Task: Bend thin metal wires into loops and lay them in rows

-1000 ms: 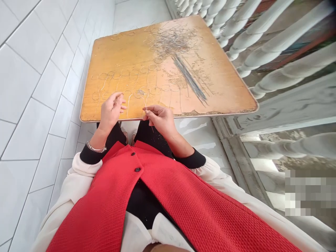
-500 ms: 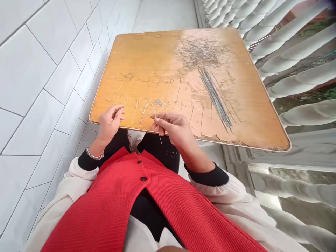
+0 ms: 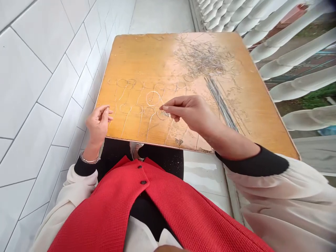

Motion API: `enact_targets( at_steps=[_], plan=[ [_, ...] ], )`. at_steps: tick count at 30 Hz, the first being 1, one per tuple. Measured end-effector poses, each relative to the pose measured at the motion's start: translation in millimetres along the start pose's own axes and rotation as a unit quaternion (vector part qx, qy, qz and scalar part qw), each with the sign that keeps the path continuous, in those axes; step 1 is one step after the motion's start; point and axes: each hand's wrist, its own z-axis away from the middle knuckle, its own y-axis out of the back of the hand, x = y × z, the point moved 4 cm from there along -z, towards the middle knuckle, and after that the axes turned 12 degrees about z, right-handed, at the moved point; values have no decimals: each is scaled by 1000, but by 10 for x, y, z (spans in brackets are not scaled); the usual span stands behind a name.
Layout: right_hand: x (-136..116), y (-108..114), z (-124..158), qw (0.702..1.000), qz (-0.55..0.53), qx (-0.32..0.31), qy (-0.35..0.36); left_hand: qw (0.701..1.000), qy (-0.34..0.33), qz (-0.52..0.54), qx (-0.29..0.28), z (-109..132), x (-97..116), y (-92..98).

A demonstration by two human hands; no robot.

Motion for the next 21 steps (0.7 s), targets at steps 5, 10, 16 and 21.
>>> enact_targets(
  at_steps=[5, 10, 16, 21],
  plan=[
    [-169, -401, -62, 995, -57, -70, -37, 999, 9, -41, 10, -36, -62, 142],
    [-292, -957, -168, 985, -95, -138, -36, 997, 23, -66, -10, 49, -127, 171],
    [-339, -1247, -463, 985, -94, -115, -84, 996, 28, -75, -28, 109, -194, 148],
    [-414, -1361, -592, 980, -101, -121, -121, 995, 17, -91, -22, 102, -206, 173]
  ],
)
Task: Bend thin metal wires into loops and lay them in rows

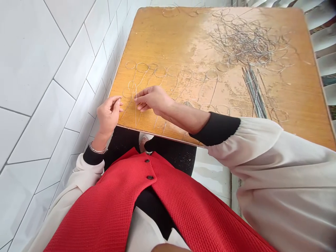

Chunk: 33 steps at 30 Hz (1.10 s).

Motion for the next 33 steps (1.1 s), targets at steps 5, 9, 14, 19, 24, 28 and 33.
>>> enact_targets(
  at_steps=[5, 9, 14, 19, 24, 28, 33],
  plan=[
    [7, -57, -60, 999, -38, -18, -16, 1000, -15, 10, -13, 4, -19, -25],
    [7, -29, -11, 997, -47, -26, -46, 1000, -6, 10, -20, 27, -2, -49],
    [-55, 161, 408, 995, -18, -17, -94, 1000, -16, 17, -18, 86, 51, -31],
    [77, 562, 1099, 999, -53, -2, 0, 999, -40, 15, 13, 145, 29, 103],
    [563, 1329, 1730, 920, 25, 363, 147, 998, -51, 22, 43, 268, -10, 287],
    [1274, 1876, 2095, 782, 40, 591, 195, 992, -83, -19, 90, 296, 63, 463],
    [1858, 1997, 2166, 806, 236, 522, 146, 981, -152, -111, 52, 211, 189, 547]
  ],
)
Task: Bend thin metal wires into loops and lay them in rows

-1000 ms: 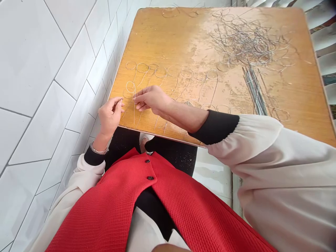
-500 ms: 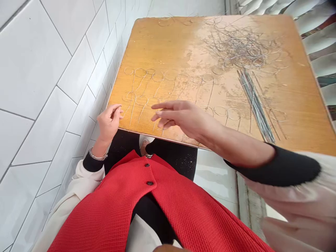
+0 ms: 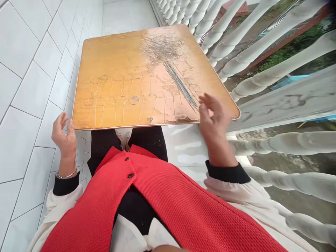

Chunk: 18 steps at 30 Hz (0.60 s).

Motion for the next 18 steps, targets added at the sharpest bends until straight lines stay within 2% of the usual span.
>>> enact_targets(
  at_steps=[3, 7, 11, 18],
  plan=[
    [-41, -122, 115, 993, 89, -53, 58, 997, -40, -51, -38, -51, 20, -35],
    [-150, -289, 161, 977, 136, -118, 112, 989, 10, -94, -115, -126, -54, -183],
    [-174, -422, 163, 964, 158, -167, 137, 976, 47, -131, -169, -178, -107, -352],
    [-256, -619, 174, 957, 153, -195, 148, 961, 81, -159, -213, -153, -131, -517]
  ],
)
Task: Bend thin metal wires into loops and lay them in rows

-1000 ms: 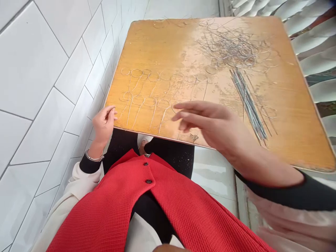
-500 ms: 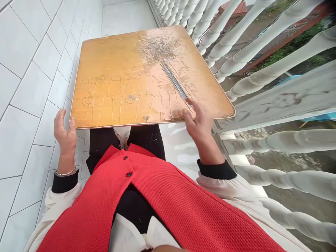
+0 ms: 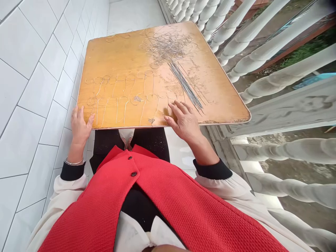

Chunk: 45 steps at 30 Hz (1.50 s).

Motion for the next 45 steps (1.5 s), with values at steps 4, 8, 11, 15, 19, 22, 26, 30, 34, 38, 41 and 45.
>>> enact_targets(
  at_steps=[4, 8, 11, 15, 19, 22, 26, 30, 34, 38, 41, 45],
  plan=[
    [-72, -16, -14, 1000, -1, -1, 14, 1000, 11, 2, -8, 7, -13, -47],
    [-131, -4, -1, 1000, 16, -9, 16, 1000, 12, -14, -14, 23, -25, -106],
    [-179, 7, 3, 999, 18, -22, 24, 1000, 0, -17, -17, 37, -2, -146],
    [-258, 21, -3, 999, 16, -37, 22, 999, -20, -13, -21, 56, 69, -198],
    [-356, 13, -20, 999, 16, -45, 20, 999, -31, -10, -38, 80, 150, -256],
    [-434, -2, -39, 999, 15, -38, 30, 999, -39, -1, -36, 102, 215, -290],
    [-555, -31, -56, 998, 25, -35, 37, 997, -52, -3, -53, 145, 316, -360],
    [-690, -64, -55, 998, 36, -27, 35, 997, -52, -3, -55, 206, 411, -417],
    [-814, -83, -45, 999, 22, 8, 36, 996, -54, 11, -67, 280, 510, -473],
    [-924, -105, -36, 999, 9, 24, 43, 995, -61, 16, -71, 315, 561, -495],
    [-986, -109, -36, 998, 0, 22, 51, 996, -61, 19, -57, 289, 523, -449],
    [-1071, -82, -53, 997, -17, 13, 68, 998, -52, 3, -35, 185, 392, -337]
  ],
)
